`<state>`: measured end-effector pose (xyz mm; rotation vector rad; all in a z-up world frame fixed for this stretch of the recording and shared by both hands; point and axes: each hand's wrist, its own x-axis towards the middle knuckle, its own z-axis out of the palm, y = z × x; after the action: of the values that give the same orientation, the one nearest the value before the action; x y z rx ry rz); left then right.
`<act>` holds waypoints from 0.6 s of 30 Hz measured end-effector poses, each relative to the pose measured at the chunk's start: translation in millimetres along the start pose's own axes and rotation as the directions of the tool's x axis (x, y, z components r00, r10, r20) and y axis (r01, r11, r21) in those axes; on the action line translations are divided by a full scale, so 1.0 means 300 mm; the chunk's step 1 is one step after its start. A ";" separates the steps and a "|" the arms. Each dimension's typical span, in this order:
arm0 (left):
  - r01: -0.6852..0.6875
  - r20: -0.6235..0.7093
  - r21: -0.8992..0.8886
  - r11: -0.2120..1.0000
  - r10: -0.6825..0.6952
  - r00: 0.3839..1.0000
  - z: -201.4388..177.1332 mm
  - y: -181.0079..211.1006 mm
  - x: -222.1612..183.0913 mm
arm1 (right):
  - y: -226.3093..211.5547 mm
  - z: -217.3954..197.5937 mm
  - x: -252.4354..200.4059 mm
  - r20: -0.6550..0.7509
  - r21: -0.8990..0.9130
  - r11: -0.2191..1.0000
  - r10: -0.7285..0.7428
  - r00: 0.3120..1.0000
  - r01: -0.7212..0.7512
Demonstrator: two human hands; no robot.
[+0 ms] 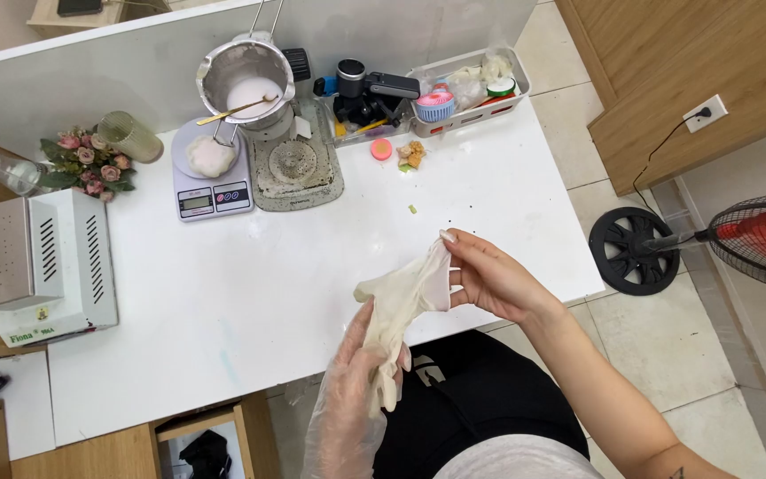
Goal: Putting on protective gloves and organizing tools at a candle-making station.
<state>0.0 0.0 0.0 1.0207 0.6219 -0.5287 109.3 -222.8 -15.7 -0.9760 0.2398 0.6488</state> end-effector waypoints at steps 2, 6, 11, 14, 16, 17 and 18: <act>-0.020 -0.003 -0.015 1.000 0.020 1.000 -0.014 -0.004 0.015 | -0.008 0.001 -0.010 -0.028 -0.086 0.996 0.015 0.999 -0.017; -0.037 -0.068 -0.073 0.997 0.032 0.997 0.028 0.068 -0.035 | -0.005 -0.060 -0.014 -0.021 -0.252 0.967 -0.052 0.998 0.045; 0.037 -0.216 -0.128 0.991 -0.065 0.974 0.094 0.177 -0.127 | -0.028 -0.102 -0.016 -0.216 -0.734 0.676 -0.147 0.965 -0.062; 0.044 -0.262 0.049 0.998 -0.029 0.965 0.113 0.196 -0.136 | -0.069 -0.063 -0.041 -0.218 -0.741 0.670 -0.191 0.957 -0.035; 0.149 -0.327 0.116 0.982 -0.104 0.939 0.102 0.192 -0.117 | -0.080 -0.087 -0.033 -0.162 -0.735 0.678 -0.209 0.964 0.024; 0.257 -0.391 0.179 0.950 -0.171 0.904 0.097 0.191 -0.106 | -0.087 -0.100 -0.030 -0.110 -0.724 0.685 -0.231 0.967 0.082; 0.256 -0.391 0.179 0.950 -0.170 0.905 0.054 0.153 -0.072 | -0.098 -0.092 -0.031 -0.109 -0.724 0.685 -0.232 0.967 0.083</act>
<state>18.7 7.6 49.2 1.2924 1.0389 -0.6150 122.3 -261.0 -6.3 -1.8115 0.0576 0.4816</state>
